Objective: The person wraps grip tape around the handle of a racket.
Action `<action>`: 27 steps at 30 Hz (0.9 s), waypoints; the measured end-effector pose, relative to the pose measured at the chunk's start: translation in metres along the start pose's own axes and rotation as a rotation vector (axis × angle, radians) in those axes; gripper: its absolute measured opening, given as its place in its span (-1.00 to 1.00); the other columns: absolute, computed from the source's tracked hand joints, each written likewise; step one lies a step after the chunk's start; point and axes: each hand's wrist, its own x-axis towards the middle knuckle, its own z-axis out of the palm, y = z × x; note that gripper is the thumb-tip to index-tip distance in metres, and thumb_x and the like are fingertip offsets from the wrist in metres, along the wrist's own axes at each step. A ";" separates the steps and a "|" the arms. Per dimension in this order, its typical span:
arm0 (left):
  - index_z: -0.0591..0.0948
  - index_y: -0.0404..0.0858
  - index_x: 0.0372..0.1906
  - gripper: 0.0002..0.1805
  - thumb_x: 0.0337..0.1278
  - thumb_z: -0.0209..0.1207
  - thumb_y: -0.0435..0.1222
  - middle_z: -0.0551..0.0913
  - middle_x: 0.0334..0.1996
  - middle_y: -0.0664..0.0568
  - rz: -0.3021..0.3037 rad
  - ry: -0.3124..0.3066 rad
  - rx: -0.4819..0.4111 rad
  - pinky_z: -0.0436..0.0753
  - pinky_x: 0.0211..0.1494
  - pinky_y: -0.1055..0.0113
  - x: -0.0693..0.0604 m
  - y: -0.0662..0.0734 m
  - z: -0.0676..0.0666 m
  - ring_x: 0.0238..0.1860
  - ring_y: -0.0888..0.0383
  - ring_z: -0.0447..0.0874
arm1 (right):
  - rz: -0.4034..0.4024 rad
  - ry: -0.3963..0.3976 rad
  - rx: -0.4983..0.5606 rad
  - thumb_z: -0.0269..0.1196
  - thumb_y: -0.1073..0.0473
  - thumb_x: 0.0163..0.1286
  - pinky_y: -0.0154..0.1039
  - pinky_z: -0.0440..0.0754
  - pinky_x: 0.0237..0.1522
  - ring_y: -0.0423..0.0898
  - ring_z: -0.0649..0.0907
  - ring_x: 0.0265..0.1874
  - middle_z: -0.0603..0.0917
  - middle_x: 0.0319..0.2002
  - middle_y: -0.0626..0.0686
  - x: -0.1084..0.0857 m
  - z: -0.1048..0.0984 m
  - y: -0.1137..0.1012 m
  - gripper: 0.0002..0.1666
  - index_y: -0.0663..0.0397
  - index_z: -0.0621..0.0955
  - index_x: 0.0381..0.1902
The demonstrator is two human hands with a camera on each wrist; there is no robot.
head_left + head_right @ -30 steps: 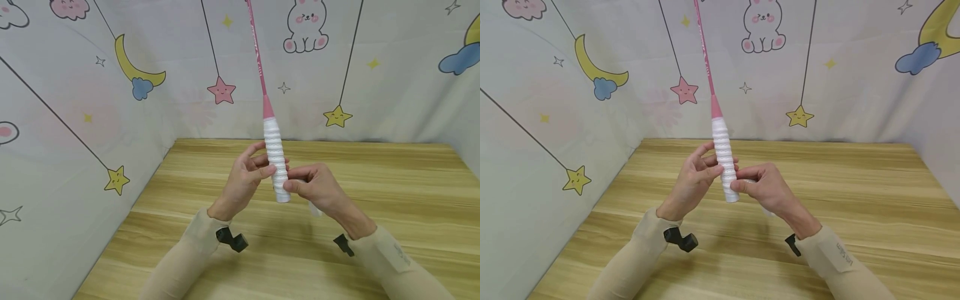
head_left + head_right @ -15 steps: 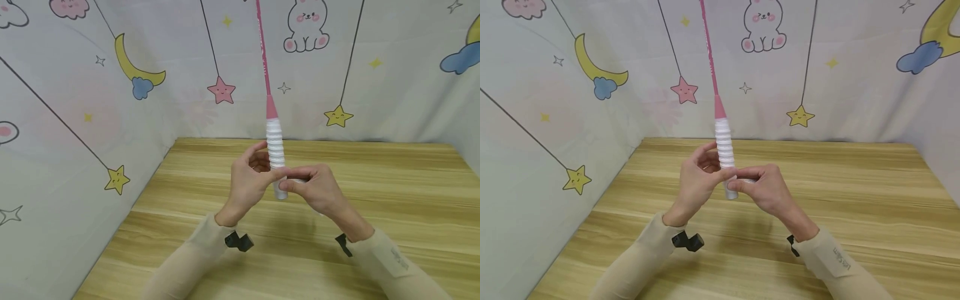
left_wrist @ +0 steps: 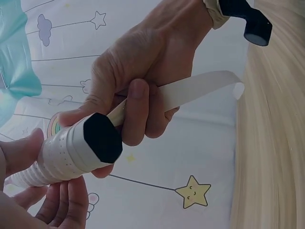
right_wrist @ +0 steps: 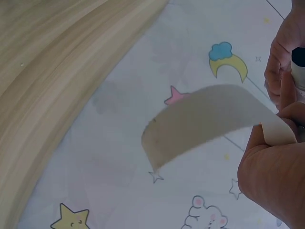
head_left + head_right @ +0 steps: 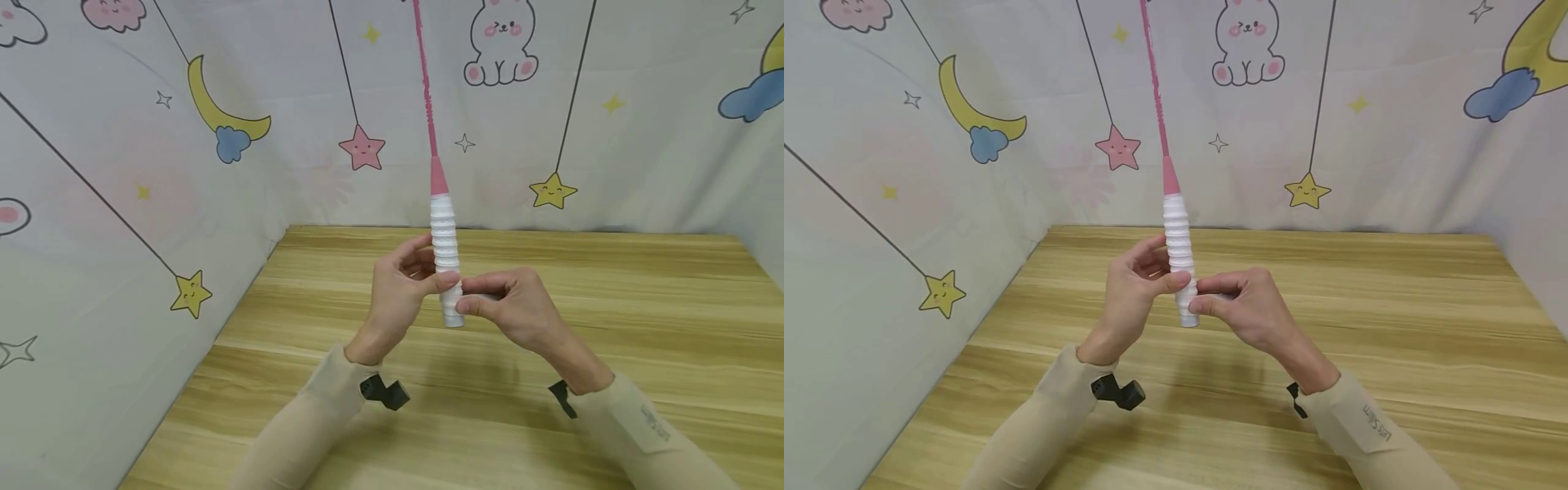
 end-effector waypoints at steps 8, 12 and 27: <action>0.57 -0.47 0.44 -0.35 0.22 0.38 -0.63 0.78 -0.09 -0.22 -0.011 -0.035 -0.078 0.73 0.08 0.37 0.000 0.000 -0.003 -0.13 0.31 0.72 | 0.014 -0.002 0.012 0.55 0.35 0.33 -0.36 0.81 -0.14 -0.33 0.83 -0.23 0.88 -0.05 0.34 0.000 -0.001 0.003 -0.70 0.37 0.83 0.00; 0.53 -0.53 0.45 -0.36 0.25 0.32 -0.67 0.73 -0.22 0.14 -0.002 -0.061 -0.119 0.73 0.01 0.43 0.000 -0.001 -0.005 -0.15 0.30 0.70 | 0.011 0.000 0.023 0.55 0.33 0.33 -0.34 0.79 -0.17 -0.30 0.82 -0.27 0.91 -0.13 0.21 0.000 -0.002 0.004 -0.73 0.35 0.84 -0.04; 0.40 -0.70 0.44 -0.35 0.47 0.31 -0.36 0.76 -0.13 0.26 0.026 -0.241 -0.294 0.73 0.01 0.47 0.000 -0.004 -0.010 -0.08 0.32 0.74 | 0.044 -0.069 0.136 0.53 0.18 0.42 -0.31 0.75 -0.15 -0.24 0.77 -0.27 0.87 -0.26 -0.28 0.000 -0.004 0.009 -0.58 0.48 0.77 0.01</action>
